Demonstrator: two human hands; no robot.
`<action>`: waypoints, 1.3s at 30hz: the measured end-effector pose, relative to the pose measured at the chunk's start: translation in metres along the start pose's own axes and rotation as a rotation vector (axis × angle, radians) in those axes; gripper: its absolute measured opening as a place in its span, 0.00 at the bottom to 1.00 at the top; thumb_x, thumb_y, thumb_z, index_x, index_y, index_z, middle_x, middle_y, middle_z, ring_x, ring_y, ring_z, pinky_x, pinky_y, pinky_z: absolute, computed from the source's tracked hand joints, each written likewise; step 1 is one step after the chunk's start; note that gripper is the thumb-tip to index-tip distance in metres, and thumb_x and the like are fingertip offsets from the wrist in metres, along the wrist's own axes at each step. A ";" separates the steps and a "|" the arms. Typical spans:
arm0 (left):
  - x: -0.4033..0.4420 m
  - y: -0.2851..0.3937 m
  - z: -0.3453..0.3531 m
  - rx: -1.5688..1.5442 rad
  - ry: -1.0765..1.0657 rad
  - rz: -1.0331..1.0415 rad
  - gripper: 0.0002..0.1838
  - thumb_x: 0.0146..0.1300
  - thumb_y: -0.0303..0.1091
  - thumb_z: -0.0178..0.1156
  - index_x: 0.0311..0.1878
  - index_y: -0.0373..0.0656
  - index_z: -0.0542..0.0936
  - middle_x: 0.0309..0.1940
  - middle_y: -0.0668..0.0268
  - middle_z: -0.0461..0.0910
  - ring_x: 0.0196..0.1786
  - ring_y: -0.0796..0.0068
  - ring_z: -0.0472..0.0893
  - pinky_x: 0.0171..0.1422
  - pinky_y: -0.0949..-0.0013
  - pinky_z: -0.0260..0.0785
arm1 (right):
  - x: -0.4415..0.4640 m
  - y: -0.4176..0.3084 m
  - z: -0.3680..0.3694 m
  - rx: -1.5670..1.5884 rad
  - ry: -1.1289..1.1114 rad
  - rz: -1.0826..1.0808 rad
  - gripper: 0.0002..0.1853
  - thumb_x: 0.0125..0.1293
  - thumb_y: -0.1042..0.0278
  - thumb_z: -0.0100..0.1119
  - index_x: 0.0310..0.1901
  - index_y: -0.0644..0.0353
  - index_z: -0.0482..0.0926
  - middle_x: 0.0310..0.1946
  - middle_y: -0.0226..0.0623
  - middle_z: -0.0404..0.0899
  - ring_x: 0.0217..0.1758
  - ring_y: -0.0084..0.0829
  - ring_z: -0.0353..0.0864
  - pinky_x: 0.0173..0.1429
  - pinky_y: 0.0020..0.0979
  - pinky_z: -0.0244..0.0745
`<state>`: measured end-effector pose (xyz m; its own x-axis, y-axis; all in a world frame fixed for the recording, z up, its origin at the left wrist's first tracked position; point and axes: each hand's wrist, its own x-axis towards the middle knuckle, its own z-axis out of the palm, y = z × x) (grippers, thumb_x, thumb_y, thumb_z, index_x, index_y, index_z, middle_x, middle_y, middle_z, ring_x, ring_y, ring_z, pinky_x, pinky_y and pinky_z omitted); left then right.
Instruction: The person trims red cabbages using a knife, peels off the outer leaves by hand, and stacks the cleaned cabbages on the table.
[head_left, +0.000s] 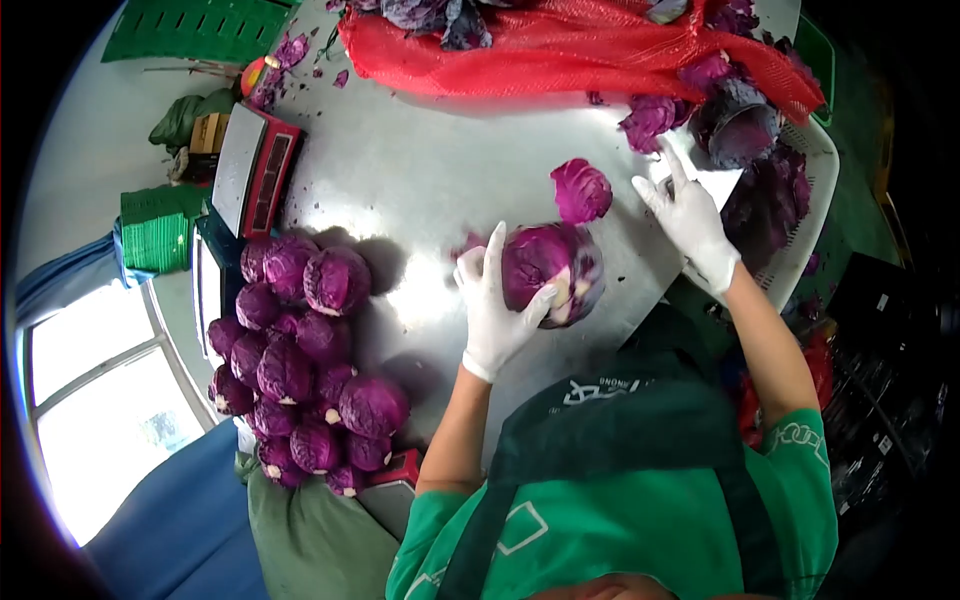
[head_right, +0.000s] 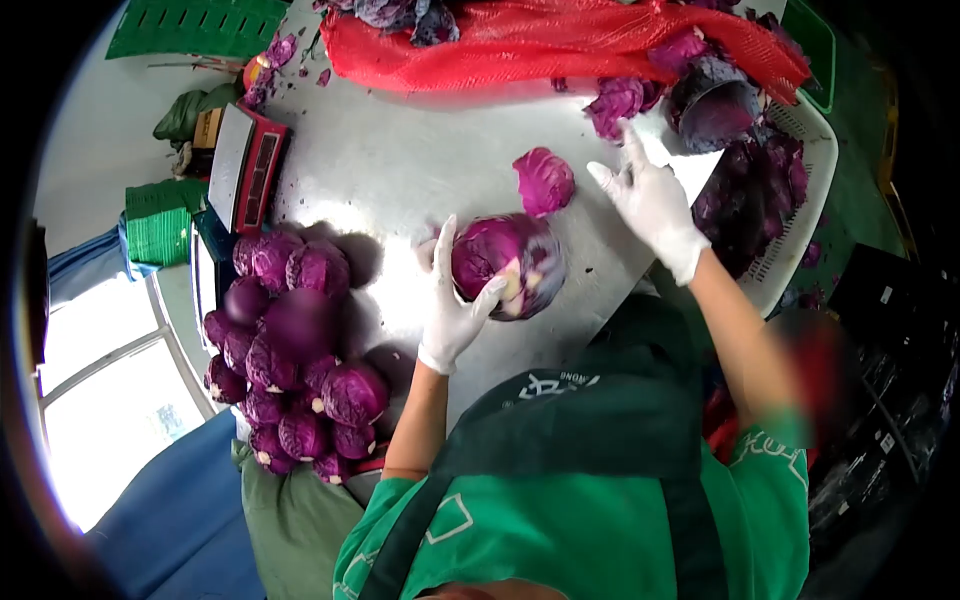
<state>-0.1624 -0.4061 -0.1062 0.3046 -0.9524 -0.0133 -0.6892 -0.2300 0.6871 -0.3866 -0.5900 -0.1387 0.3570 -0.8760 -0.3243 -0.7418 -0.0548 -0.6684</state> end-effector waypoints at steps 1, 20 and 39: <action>-0.001 -0.005 0.001 0.068 -0.077 -0.049 0.52 0.48 0.49 0.79 0.74 0.41 0.64 0.51 0.50 0.63 0.57 0.52 0.65 0.67 0.51 0.61 | -0.020 0.001 0.016 0.147 0.060 -0.101 0.30 0.77 0.46 0.48 0.74 0.50 0.65 0.41 0.52 0.85 0.42 0.55 0.86 0.49 0.47 0.79; -0.010 0.007 0.031 -0.569 0.009 -0.216 0.47 0.56 0.35 0.77 0.72 0.36 0.58 0.63 0.55 0.67 0.66 0.64 0.72 0.71 0.60 0.66 | -0.011 0.008 0.040 -0.139 0.111 -0.161 0.20 0.78 0.50 0.43 0.58 0.47 0.83 0.37 0.47 0.86 0.39 0.48 0.87 0.42 0.45 0.81; 0.000 -0.016 0.001 -0.244 -0.098 0.194 0.40 0.51 0.40 0.77 0.65 0.36 0.70 0.64 0.49 0.70 0.69 0.46 0.69 0.75 0.51 0.60 | -0.008 -0.029 0.026 -0.191 -0.171 -0.689 0.11 0.69 0.62 0.58 0.42 0.62 0.80 0.32 0.50 0.83 0.36 0.50 0.85 0.43 0.45 0.82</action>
<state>-0.1518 -0.4026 -0.1183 0.1095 -0.9913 0.0732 -0.5471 0.0013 0.8371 -0.3532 -0.5690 -0.1343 0.8499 -0.5267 0.0170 -0.3978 -0.6624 -0.6349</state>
